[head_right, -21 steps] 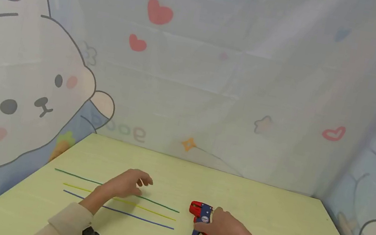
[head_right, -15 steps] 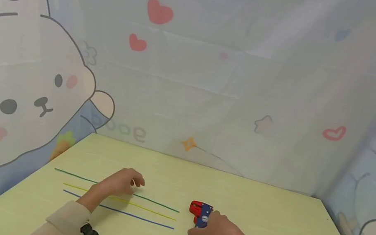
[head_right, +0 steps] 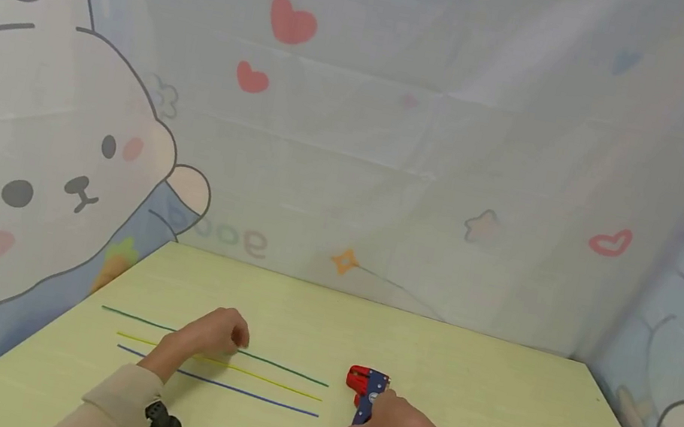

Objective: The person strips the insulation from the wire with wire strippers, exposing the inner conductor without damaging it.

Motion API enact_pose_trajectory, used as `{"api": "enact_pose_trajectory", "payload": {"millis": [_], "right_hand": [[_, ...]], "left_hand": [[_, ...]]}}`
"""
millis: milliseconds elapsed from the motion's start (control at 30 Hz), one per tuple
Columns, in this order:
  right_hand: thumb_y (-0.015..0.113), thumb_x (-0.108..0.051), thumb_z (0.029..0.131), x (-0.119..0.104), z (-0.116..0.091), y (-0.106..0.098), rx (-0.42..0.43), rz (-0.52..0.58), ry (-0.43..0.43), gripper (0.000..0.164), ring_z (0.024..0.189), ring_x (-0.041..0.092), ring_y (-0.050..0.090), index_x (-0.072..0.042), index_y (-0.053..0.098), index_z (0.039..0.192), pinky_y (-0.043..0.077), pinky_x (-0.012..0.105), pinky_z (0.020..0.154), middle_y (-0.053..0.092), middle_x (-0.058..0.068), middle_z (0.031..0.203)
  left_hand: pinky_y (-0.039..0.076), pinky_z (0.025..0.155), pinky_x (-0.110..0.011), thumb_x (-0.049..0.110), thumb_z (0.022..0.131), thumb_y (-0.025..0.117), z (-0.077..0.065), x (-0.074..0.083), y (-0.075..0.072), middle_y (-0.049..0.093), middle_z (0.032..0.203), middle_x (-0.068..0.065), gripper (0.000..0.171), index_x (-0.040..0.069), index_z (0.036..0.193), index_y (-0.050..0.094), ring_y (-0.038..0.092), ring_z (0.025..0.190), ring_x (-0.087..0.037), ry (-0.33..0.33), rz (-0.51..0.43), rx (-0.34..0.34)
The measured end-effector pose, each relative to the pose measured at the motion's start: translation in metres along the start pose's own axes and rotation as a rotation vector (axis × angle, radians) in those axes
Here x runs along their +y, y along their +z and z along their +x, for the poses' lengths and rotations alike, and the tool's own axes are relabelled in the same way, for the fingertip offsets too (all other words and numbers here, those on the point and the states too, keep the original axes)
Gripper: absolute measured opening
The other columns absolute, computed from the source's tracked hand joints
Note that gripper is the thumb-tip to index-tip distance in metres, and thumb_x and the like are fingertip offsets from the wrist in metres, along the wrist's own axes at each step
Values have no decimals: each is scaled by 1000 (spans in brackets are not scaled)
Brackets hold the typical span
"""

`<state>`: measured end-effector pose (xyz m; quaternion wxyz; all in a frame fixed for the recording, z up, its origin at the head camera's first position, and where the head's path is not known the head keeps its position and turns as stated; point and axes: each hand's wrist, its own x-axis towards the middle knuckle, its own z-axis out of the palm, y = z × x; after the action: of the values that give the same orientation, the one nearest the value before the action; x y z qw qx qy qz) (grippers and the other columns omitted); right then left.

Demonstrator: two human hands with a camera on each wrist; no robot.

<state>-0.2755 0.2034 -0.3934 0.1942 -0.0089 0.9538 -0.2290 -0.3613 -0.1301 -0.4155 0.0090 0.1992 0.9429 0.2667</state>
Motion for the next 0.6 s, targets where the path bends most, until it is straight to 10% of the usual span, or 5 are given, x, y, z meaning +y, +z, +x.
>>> {"api": "enact_pose_trajectory", "payload": {"millis": [600], "right_hand": [[83, -37, 76, 4, 5, 3, 26, 7, -3, 53, 61, 22, 59, 2, 53, 94, 57, 37, 50, 54, 11, 79]], "left_hand": [[52, 77, -39, -10, 89, 64, 0, -1, -3, 61, 83, 0, 17, 4, 82, 70, 54, 78, -17, 23, 85, 0]]}}
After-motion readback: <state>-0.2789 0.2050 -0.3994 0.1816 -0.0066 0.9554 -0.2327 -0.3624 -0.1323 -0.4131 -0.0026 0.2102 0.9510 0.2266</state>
